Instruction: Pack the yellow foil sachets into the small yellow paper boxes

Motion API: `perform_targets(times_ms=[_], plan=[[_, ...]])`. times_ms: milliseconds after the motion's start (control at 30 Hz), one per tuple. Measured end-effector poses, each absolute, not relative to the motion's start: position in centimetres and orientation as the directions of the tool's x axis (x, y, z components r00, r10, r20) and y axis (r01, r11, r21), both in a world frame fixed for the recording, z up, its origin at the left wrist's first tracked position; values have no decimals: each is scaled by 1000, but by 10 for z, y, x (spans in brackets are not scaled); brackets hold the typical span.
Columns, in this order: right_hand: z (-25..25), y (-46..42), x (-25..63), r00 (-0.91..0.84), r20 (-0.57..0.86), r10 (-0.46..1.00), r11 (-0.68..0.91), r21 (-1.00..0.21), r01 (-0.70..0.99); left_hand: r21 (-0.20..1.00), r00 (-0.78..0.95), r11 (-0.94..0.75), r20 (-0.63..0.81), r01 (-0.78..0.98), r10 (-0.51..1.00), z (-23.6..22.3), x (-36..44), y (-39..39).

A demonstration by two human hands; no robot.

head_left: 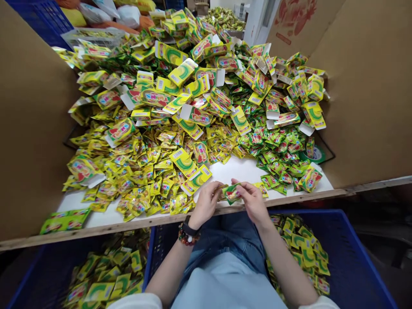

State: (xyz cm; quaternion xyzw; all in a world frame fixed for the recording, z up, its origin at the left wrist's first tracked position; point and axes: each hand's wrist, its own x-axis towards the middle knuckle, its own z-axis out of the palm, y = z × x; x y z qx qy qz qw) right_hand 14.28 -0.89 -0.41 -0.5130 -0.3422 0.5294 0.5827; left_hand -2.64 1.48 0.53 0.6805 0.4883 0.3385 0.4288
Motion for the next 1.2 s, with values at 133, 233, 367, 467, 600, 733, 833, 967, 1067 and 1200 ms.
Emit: perform_targets(times_ms=[133,233,367,467,600,733,833,967,1067,1200], plan=[[-10,-5,118,268,-163,949,-88,-958,-272,991,284,29,-66,133,956,7,-24,12],[-9,-8,121,256,-129,958,-78,-976,-202,986,244,43,-83,162,966,5,-25,7],[3,-15,136,-36,-150,988,-154,-976,-151,980,321,-53,-11,191,947,6,-29,2],[8,-18,152,-44,-138,989,-141,-988,-64,867,360,-305,159,395,919,12,-48,13],[8,-18,173,210,-55,976,-53,-998,-15,309,310,-417,339,855,888,26,-100,59],[7,-18,172,242,-12,970,2,-998,-55,27,562,-587,258,809,786,34,-133,105],[8,-18,164,275,7,961,30,-996,-78,2,657,-683,270,730,704,35,-132,118],[11,-17,158,337,39,941,70,-994,-81,111,495,-630,520,768,696,33,-112,105],[21,-14,155,383,77,921,123,-988,-96,231,312,-523,585,820,748,30,-89,84],[40,-6,143,400,152,904,197,-977,-75,334,316,-489,454,806,833,24,-56,51]])
